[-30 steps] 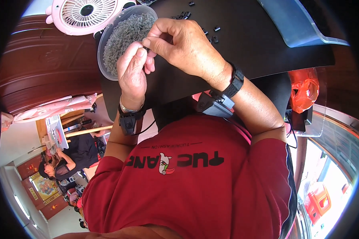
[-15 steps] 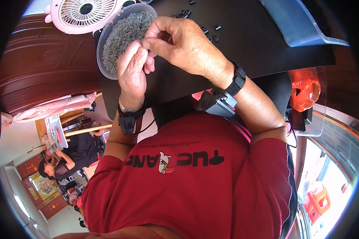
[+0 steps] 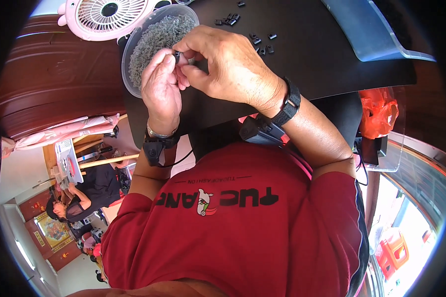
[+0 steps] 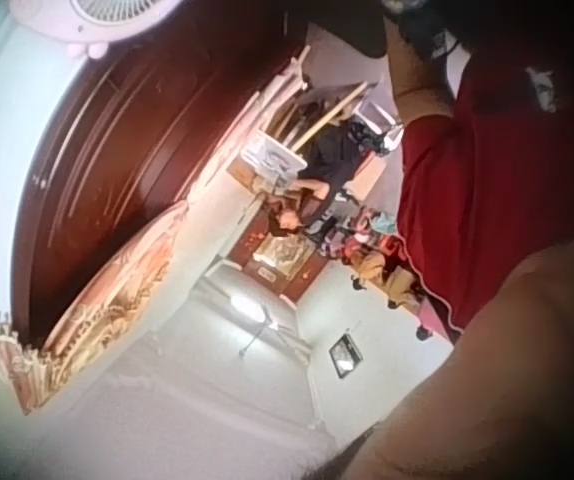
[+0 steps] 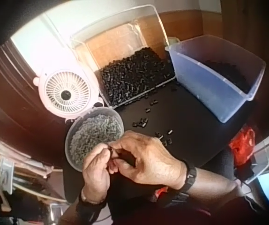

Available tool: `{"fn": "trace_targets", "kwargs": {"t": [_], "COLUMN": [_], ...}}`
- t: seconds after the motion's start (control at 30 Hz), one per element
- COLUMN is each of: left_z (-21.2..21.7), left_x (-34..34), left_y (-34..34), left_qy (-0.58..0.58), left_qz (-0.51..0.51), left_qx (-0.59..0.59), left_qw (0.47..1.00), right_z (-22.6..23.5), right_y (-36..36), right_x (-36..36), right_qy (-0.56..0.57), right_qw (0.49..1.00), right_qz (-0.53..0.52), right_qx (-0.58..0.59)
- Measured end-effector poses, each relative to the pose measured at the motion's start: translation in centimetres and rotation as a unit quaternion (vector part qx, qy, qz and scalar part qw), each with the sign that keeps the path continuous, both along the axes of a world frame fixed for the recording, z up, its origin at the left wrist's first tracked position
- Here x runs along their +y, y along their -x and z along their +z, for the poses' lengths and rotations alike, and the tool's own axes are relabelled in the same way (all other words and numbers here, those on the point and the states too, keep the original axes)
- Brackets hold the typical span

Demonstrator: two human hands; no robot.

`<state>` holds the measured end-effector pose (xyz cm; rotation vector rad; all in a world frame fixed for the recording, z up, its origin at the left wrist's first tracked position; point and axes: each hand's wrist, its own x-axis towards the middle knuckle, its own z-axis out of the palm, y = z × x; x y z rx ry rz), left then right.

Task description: The person assembles small plastic components by fitting pieces together by hand.

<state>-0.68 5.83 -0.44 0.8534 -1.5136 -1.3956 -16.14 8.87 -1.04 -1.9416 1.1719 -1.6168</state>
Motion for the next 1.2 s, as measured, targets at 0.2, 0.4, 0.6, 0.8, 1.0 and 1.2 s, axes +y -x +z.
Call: {"fn": "trace_targets", "kwargs": {"t": [0.2, 0.4, 0.6, 0.8, 1.0, 1.2], "left_z": [-0.1, -0.2, -0.4, -0.4, -0.5, -0.1], "left_x": [0.1, 0.3, -0.1, 0.1, 0.0, 0.3], "left_y": [0.3, 0.8, 0.6, 1.1, 1.0, 1.3], "left_qy": [-0.002, 0.019, 0.023, 0.002, 0.007, 0.003], "left_qz": [-0.005, -0.023, -0.043, 0.007, -0.002, 0.009], "left_qx": [0.016, 0.023, 0.026, 0.048, 0.063, 0.068], "left_qw": [1.0, 0.999, 0.999, 0.999, 0.998, 0.998], "right_z": [0.2, 0.0, 0.0, 0.1, -0.2, -0.1], "right_y": [-0.2, -0.3, -0.3, -0.7, -0.9, -0.8], "right_x": [0.0, -0.1, -0.1, 0.1, 0.0, -0.1], "right_qy": [0.034, 0.054, 0.071, 0.109, 0.136, 0.138], "right_qw": [0.998, 0.994, 0.989, 0.977, 0.97, 0.968], "right_qz": [-0.047, -0.081, -0.098, -0.114, -0.131, -0.139], "right_qx": [0.037, 0.056, 0.09, 0.141, 0.151, 0.157]}}
